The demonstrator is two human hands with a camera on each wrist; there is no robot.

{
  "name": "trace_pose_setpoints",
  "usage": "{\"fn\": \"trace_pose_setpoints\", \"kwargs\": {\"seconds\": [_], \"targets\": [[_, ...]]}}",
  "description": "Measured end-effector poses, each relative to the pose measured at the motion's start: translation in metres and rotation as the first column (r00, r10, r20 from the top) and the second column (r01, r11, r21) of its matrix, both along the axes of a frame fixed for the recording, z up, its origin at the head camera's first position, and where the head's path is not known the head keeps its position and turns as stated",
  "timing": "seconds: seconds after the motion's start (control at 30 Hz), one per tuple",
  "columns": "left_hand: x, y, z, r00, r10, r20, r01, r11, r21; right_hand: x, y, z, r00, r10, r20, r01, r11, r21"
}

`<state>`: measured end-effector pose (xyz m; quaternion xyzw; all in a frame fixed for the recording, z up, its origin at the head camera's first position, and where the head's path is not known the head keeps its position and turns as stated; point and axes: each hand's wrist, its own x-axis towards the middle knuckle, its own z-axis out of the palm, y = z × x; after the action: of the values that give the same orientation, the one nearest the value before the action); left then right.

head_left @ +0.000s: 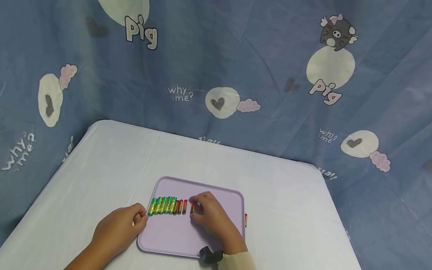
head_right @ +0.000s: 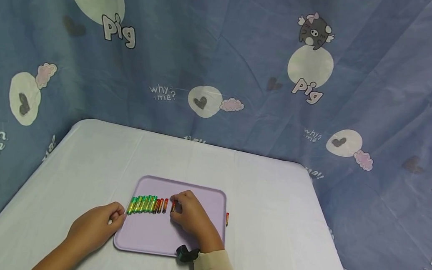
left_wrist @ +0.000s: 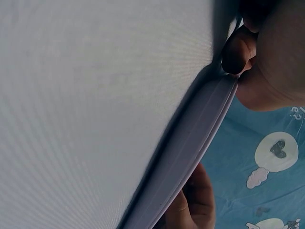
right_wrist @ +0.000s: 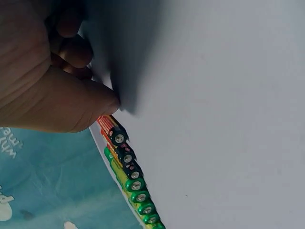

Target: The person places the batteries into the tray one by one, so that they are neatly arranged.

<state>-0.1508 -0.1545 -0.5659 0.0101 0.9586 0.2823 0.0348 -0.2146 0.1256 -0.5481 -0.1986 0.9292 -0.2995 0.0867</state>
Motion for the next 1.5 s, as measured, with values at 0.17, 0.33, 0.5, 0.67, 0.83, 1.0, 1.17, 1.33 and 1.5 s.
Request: {"fn": "trace_pose_setpoints", "kwargs": {"seconds": [0.17, 0.33, 0.5, 0.67, 0.83, 1.0, 1.17, 1.33, 1.5], "targets": [[-0.001, 0.001, -0.002, 1.000, 0.003, 0.002, -0.003, 1.000, 0.001, 0.000, -0.003, 0.001, 1.000, 0.004, -0.004, -0.003, 1.000, 0.016], [-0.002, 0.000, -0.002, 1.000, -0.002, -0.007, 0.002, 1.000, -0.002, 0.000, -0.005, 0.003, 1.000, 0.004, 0.002, -0.004, 1.000, 0.021], [-0.001, 0.000, -0.003, 1.000, -0.001, -0.009, 0.001, 1.000, 0.002, 0.000, -0.008, 0.002, 1.000, 0.013, 0.013, -0.014, 1.000, 0.023], [-0.001, -0.001, -0.004, 1.000, -0.002, -0.009, 0.003, 1.000, 0.003, 0.000, -0.010, -0.001, 1.000, 0.009, 0.002, -0.009, 1.000, 0.025], [0.000, -0.001, -0.002, 1.000, -0.002, -0.011, 0.002, 1.000, -0.001, -0.001, -0.011, -0.003, 1.000, 0.020, -0.021, -0.020, 0.999, 0.042], [0.000, 0.000, -0.001, 1.000, -0.007, -0.009, 0.007, 1.000, 0.001, 0.001, -0.012, 0.000, 0.999, 0.035, -0.039, -0.033, 0.997, 0.064], [-0.001, 0.000, 0.001, 1.000, -0.014, -0.001, 0.014, 1.000, 0.000, 0.002, -0.015, 0.003, 0.998, 0.047, -0.052, -0.042, 0.996, 0.078], [-0.001, 0.000, 0.001, 1.000, -0.013, -0.003, 0.013, 1.000, -0.003, 0.003, -0.016, 0.003, 0.998, 0.034, -0.044, -0.031, 0.996, 0.081], [-0.001, 0.001, 0.000, 1.000, -0.008, 0.002, 0.008, 1.000, -0.002, 0.004, -0.016, 0.002, 0.999, 0.025, -0.042, -0.022, 0.997, 0.076]]}}
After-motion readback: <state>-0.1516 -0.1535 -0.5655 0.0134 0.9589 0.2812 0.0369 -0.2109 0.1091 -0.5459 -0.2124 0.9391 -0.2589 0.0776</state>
